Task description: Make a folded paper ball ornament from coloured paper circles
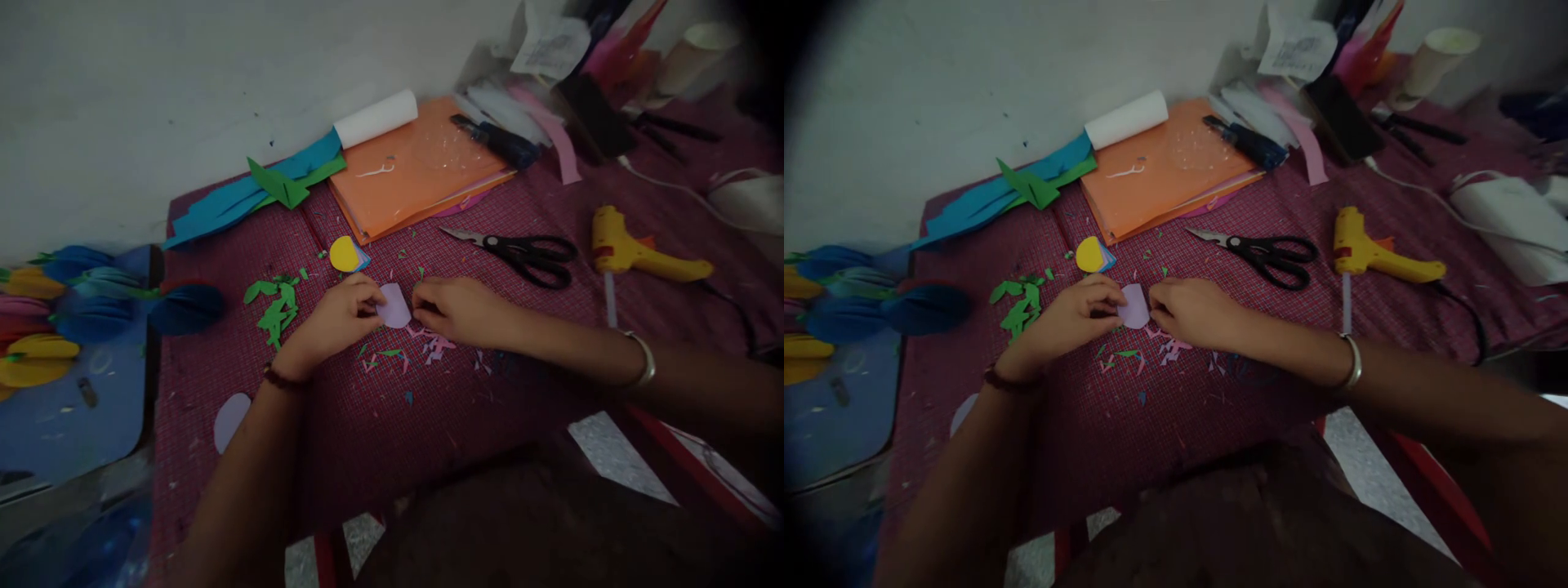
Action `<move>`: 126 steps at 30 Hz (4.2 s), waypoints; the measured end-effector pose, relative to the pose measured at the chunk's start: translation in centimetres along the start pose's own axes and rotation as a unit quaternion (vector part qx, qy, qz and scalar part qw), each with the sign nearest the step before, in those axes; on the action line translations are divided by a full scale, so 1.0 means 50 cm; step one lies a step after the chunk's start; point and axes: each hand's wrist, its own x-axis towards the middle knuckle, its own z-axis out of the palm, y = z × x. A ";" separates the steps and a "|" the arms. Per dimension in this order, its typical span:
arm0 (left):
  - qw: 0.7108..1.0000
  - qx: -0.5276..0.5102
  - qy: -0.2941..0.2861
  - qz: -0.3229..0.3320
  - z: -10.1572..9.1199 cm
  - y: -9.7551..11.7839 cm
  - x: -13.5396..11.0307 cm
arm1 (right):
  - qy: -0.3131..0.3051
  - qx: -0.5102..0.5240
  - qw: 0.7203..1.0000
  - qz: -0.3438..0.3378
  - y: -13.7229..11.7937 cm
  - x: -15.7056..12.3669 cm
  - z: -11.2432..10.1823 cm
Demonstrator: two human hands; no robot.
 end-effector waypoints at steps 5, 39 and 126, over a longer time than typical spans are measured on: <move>0.999 0.025 0.032 0.032 0.006 -0.012 0.004 | 0.000 -0.017 1.000 0.013 -0.020 0.003 0.005; 0.993 0.100 0.048 0.044 0.035 0.017 -0.006 | 0.071 0.235 0.968 -0.044 0.044 0.011 0.029; 0.828 -0.523 0.106 -0.171 0.093 0.060 -0.013 | 0.003 0.523 0.852 -0.026 0.026 -0.010 0.020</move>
